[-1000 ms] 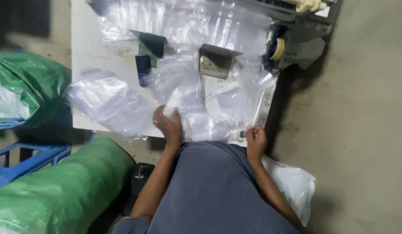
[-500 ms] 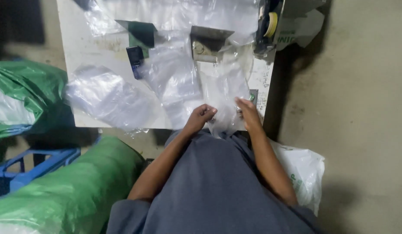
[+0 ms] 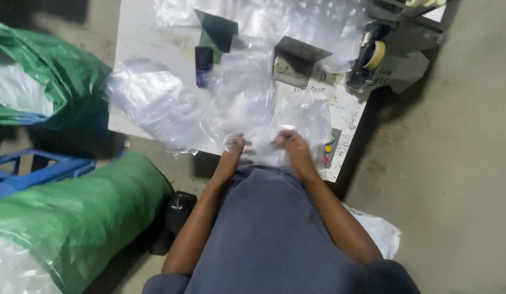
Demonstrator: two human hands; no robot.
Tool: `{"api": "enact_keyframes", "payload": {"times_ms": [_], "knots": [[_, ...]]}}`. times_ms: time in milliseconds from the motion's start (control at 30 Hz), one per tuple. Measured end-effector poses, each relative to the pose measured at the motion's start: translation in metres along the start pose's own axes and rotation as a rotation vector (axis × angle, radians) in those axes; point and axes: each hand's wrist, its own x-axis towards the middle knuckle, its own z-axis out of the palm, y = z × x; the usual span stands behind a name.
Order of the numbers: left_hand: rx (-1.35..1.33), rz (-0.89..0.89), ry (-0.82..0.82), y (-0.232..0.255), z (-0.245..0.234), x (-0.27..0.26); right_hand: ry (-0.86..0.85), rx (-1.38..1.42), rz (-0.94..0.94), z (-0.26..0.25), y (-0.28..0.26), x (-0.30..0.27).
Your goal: Manually folding and sealing plastic bags using a tape dispenser at a packaging workstation.
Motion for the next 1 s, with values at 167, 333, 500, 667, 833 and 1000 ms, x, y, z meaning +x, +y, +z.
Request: {"api": "enact_keyframes", "payload": {"times_ms": [167, 333, 500, 667, 833, 1000], "knots": [[0.287, -0.104, 0.018, 0.009, -0.046, -0.011, -0.968, -0.344, 0.237, 0.058, -0.047, -0.032], [0.509, -0.278, 0.600, -0.061, -0.228, -0.068, -0.468, -0.322, 0.285, -0.011, 0.048, 0.007], [-0.644, 0.116, 1.350, -0.099, -0.352, -0.152, -0.034, -0.968, -0.099, -0.038, 0.022, 0.027], [-0.848, 0.326, 1.493, -0.088, -0.277, -0.072, -0.011, -1.228, -0.041, -0.068, 0.043, 0.041], [-0.533, 0.414, 0.769, -0.125, -0.098, 0.087, 0.101, -1.305, -0.090, -0.066, 0.036, 0.037], [-0.007, 0.229, 0.405, -0.108, -0.005, 0.168, 0.140, -1.240, -0.071, -0.093, 0.059, 0.041]]}}
